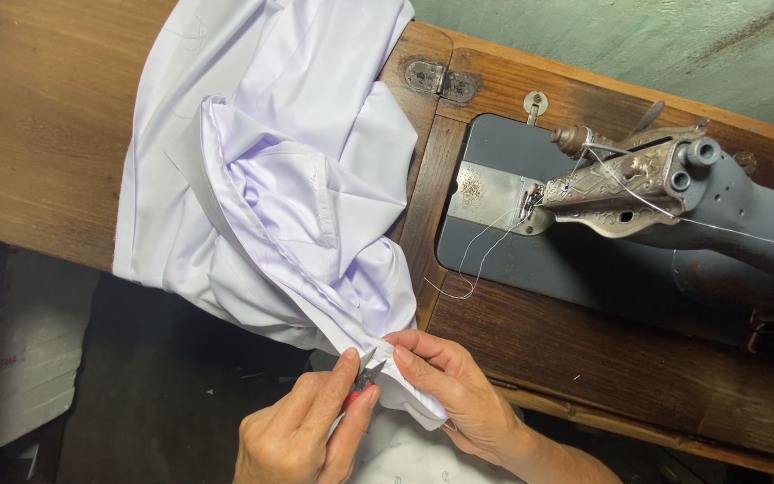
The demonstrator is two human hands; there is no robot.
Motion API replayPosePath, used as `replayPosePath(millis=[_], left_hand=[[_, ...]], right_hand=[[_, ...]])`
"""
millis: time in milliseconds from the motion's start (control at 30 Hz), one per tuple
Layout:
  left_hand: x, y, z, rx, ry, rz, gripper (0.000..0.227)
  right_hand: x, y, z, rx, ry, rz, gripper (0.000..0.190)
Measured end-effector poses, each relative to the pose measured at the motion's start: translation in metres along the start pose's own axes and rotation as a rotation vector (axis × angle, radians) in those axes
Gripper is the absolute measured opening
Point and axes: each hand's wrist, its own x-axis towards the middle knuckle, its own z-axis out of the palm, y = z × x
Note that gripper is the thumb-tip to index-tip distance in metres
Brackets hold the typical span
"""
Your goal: The person uses a pair of red-handled pliers to cut loose threads from the hem of a white garment. The garment is held in the left hand while the pliers are used in the right hand to snip the threads along the edge.
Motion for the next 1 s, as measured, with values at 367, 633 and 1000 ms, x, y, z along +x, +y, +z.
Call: replayPosePath(millis=[367,633,1000], left_hand=[[-0.005,0.001,0.004,-0.046,0.031,-0.035,0.033],[-0.005,-0.002,0.004,-0.080,0.030,-0.020,0.035],[-0.018,0.009,0.008,0.066,0.043,-0.127,0.036]], right_hand=[[0.001,0.005,0.000,0.009,0.016,0.028,0.031],[0.002,0.011,0.000,0.008,0.023,0.032,0.029],[0.003,0.001,0.006,0.118,-0.094,0.133,0.044]])
